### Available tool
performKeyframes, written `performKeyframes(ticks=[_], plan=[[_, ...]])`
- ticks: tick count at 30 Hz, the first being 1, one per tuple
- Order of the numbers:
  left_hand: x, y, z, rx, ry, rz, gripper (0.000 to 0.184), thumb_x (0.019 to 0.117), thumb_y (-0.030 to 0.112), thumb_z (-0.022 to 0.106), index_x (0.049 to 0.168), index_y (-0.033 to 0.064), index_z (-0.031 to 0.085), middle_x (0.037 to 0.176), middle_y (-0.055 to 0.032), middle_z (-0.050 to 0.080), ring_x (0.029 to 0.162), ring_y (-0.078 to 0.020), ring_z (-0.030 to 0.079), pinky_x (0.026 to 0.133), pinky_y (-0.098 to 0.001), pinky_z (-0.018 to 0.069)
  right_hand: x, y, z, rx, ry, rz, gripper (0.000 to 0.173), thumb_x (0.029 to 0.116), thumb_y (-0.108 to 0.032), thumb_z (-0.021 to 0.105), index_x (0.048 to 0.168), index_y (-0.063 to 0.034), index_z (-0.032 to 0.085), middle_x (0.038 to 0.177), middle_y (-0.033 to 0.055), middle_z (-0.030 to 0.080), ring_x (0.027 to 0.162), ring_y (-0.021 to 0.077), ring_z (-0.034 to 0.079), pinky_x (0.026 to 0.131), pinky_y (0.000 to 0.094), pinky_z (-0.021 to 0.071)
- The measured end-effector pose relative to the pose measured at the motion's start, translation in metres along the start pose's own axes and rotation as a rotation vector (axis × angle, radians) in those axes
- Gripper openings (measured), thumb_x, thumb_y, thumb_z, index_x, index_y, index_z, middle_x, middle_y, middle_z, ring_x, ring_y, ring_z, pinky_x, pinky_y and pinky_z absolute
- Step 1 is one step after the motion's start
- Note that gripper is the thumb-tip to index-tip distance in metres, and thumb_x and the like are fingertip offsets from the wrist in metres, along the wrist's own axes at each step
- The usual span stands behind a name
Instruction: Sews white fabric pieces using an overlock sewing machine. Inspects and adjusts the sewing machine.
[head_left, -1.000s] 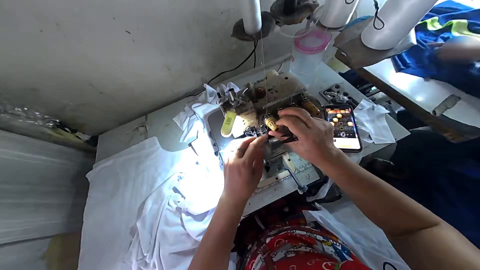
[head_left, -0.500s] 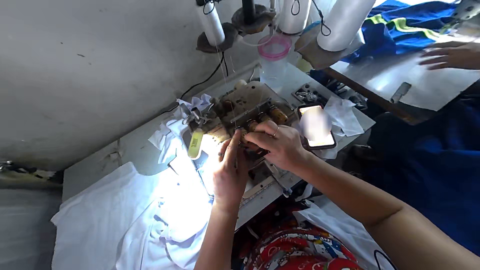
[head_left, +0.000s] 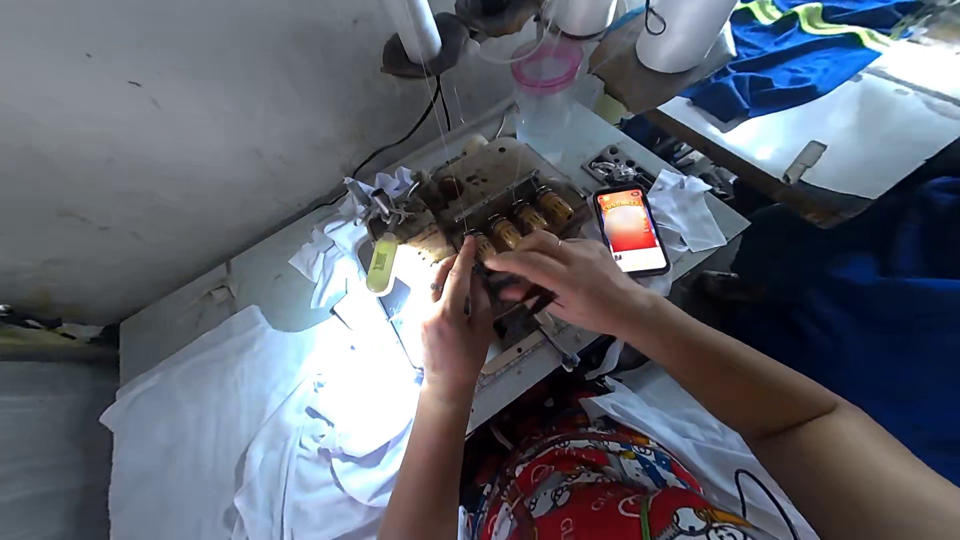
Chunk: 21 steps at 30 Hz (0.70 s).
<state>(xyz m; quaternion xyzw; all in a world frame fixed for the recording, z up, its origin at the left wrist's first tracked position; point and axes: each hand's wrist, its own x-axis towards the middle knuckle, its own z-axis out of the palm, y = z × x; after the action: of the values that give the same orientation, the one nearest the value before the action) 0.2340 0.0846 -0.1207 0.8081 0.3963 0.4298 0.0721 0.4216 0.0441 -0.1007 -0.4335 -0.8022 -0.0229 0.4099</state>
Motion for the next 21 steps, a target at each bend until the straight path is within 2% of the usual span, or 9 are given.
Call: performKeyframes(ticks=[2,4,6,8,11,15,17,18,21], plan=[[-0.006,-0.002,-0.004,-0.021,-0.013,0.016,0.046,0.0946,0.005,0.062,0.14,0.0057,0.062,0.128,-0.0163,0.069,0.111,-0.0246,0.069,0.091,-0.0381,0.0549,-0.022,0.003,-0.007,0.04,-0.054,0.051,0.048,0.0902,-0.049,0.07,0.115,-0.0081,0.066,0.095,0.0073,0.07,0.072,0.0183,0.067,0.054,0.0341,0.0528],[-0.016,-0.01,-0.013,-0.056,-0.019,0.053,0.046,0.0986,0.011,0.06,0.144,0.0056,0.057,0.131,-0.0154,0.067,0.113,-0.0215,0.068,0.094,-0.0374,0.056,-0.052,0.013,-0.009,0.018,-0.17,0.161,0.056,0.093,-0.059,0.059,0.109,-0.0052,0.064,0.09,0.0084,0.068,0.067,0.0204,0.065,0.051,0.0379,0.0508],[-0.031,-0.021,-0.021,-0.08,0.036,0.058,0.032,0.1011,0.018,0.059,0.131,0.0071,0.061,0.119,-0.0118,0.07,0.108,-0.0168,0.067,0.092,-0.0344,0.0537,-0.085,0.026,-0.004,-0.043,-0.34,0.273,0.042,0.1027,-0.04,0.046,0.104,-0.0023,0.065,0.09,0.0132,0.067,0.066,0.0279,0.067,0.05,0.045,0.0517],[-0.048,-0.034,-0.025,-0.079,0.113,0.017,0.019,0.1018,0.024,0.06,0.113,0.0088,0.063,0.102,-0.0084,0.07,0.099,-0.0137,0.065,0.089,-0.0303,0.0499,-0.11,0.034,0.006,-0.074,-0.476,0.384,0.033,0.1039,-0.023,0.043,0.101,0.0002,0.067,0.091,0.0185,0.067,0.073,0.0364,0.069,0.056,0.0522,0.0538],[-0.069,-0.047,-0.023,-0.059,0.175,-0.102,0.015,0.0962,0.021,0.065,0.096,0.0062,0.065,0.095,-0.0071,0.068,0.098,-0.0127,0.062,0.093,-0.0278,0.0477,-0.127,0.041,0.021,-0.038,-0.526,0.357,0.029,0.1022,-0.019,0.046,0.098,-0.0002,0.068,0.094,0.0205,0.069,0.088,0.0411,0.07,0.068,0.0551,0.056],[-0.065,-0.048,-0.024,0.042,0.026,-0.238,0.022,0.0964,0.019,0.064,0.107,0.0031,0.073,0.112,-0.0124,0.072,0.112,-0.0244,0.064,0.105,-0.0468,0.0441,-0.125,0.04,0.04,0.037,-0.442,0.199,0.029,0.1022,-0.027,0.051,0.098,-0.0064,0.071,0.102,0.0142,0.071,0.1,0.0354,0.069,0.082,0.0537,0.0546],[-0.052,-0.052,-0.027,0.064,-0.067,-0.273,0.03,0.099,0.021,0.061,0.122,0.0043,0.072,0.131,-0.014,0.067,0.129,-0.0289,0.058,0.114,-0.0521,0.0372,-0.12,0.042,0.04,-0.023,-0.246,0.161,0.032,0.1018,-0.033,0.055,0.097,-0.0081,0.073,0.102,0.0116,0.074,0.099,0.0309,0.07,0.085,0.0508,0.0543],[-0.043,-0.056,-0.026,0.077,-0.113,-0.267,0.033,0.1003,0.021,0.059,0.126,0.0033,0.07,0.135,-0.0155,0.065,0.132,-0.0309,0.056,0.113,-0.0529,0.0386,-0.116,0.048,0.034,-0.063,-0.103,0.167,0.032,0.101,-0.032,0.056,0.096,-0.0057,0.073,0.1,0.0133,0.075,0.096,0.0307,0.071,0.085,0.05,0.0555],[-0.024,-0.06,-0.019,0.107,-0.178,-0.194,0.026,0.099,0.015,0.057,0.112,-0.0027,0.072,0.12,-0.0214,0.069,0.12,-0.0375,0.062,0.106,-0.0548,0.0441,-0.088,0.075,-0.007,-0.154,0.21,0.305,0.03,0.1037,-0.017,0.052,0.102,0.0092,0.067,0.103,0.0255,0.069,0.1,0.0343,0.068,0.09,0.0466,0.0553]])
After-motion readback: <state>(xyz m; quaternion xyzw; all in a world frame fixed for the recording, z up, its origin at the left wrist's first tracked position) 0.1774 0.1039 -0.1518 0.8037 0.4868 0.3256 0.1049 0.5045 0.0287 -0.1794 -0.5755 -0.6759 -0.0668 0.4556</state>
